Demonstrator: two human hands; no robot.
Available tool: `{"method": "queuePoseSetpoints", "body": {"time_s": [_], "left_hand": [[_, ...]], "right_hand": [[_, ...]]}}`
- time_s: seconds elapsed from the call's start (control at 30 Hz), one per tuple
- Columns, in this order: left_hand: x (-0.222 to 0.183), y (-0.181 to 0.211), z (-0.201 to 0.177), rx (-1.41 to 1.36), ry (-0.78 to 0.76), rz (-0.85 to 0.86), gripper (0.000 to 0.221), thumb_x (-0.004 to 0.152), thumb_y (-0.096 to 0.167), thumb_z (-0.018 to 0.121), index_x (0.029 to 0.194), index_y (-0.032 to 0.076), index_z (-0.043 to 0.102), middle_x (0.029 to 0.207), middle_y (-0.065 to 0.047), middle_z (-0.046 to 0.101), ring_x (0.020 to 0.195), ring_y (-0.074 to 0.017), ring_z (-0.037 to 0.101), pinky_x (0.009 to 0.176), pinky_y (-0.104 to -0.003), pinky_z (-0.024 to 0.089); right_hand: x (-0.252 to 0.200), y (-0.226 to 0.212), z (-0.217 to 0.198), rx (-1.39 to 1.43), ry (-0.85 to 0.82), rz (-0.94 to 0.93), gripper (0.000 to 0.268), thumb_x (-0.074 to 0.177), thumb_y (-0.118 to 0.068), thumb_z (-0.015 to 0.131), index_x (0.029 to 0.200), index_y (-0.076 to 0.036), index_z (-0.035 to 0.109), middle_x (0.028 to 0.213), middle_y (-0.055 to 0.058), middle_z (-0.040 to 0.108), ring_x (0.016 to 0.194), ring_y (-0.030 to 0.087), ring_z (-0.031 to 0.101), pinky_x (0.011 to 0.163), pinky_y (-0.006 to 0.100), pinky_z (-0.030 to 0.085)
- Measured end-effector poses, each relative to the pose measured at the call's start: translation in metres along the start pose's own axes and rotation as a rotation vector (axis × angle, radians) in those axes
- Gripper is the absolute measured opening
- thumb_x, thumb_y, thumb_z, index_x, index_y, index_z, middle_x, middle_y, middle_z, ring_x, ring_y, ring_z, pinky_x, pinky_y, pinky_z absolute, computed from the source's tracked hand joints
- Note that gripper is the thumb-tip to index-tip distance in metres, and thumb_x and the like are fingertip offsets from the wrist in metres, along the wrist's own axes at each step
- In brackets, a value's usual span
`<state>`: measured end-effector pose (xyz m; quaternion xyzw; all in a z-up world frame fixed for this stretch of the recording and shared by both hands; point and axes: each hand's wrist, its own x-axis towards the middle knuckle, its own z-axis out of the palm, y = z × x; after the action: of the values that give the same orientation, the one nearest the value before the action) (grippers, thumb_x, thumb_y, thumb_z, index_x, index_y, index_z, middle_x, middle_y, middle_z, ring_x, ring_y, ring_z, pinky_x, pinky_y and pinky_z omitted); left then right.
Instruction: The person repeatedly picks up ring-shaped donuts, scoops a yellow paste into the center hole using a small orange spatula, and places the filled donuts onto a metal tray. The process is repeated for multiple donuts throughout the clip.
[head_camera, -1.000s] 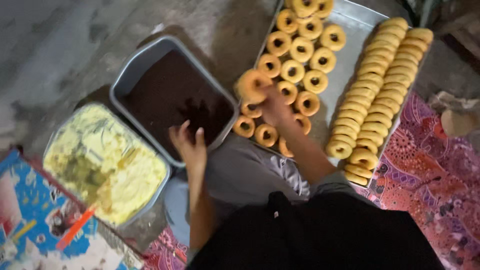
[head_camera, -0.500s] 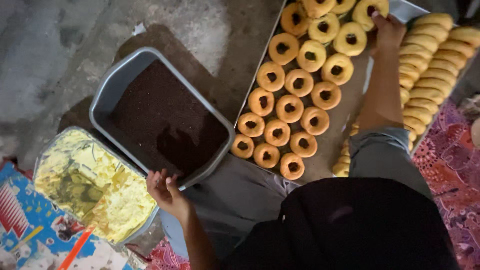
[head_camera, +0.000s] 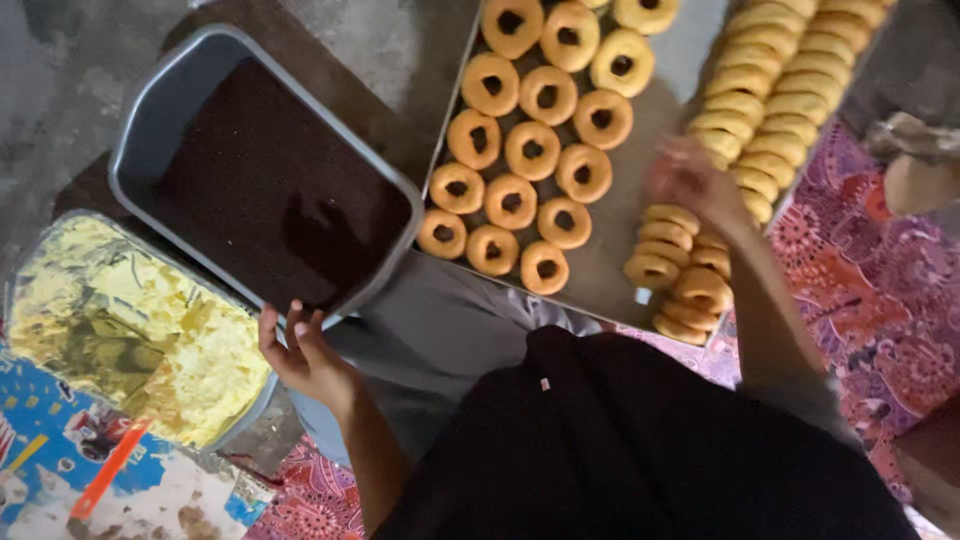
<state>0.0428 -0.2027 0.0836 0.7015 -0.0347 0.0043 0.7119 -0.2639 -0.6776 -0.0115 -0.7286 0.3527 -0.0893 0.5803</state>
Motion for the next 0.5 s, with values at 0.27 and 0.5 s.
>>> {"method": "queuePoseSetpoints", "body": {"time_s": [0.27,0.5], "left_hand": [[-0.066,-0.006,0.008,-0.068,-0.186,0.027,0.036,0.108,0.011,0.062,0.143,0.006,0.052,0.140,-0.010,0.058,0.122,-0.0205,0.060,0.104,-0.034,0.052],[-0.169,-0.008,0.013,-0.384,-0.599,-0.845,0.050,0.095,0.041,0.049,0.142,0.025,0.043,0.132,0.002,0.057,0.112,-0.0205,0.061,0.084,-0.043,0.059]], "right_hand": [[-0.140,-0.006,0.073,-1.209,0.049,-0.072,0.038,0.089,-0.027,0.069,0.122,-0.012,0.057,0.114,0.012,0.065,0.108,0.029,0.064,0.089,0.046,0.051],[-0.140,-0.075,0.170,-0.818,0.114,-0.550,0.048,0.083,-0.032,0.071,0.122,-0.006,0.061,0.098,0.017,0.068,0.083,0.038,0.063,0.074,0.052,0.049]]}}
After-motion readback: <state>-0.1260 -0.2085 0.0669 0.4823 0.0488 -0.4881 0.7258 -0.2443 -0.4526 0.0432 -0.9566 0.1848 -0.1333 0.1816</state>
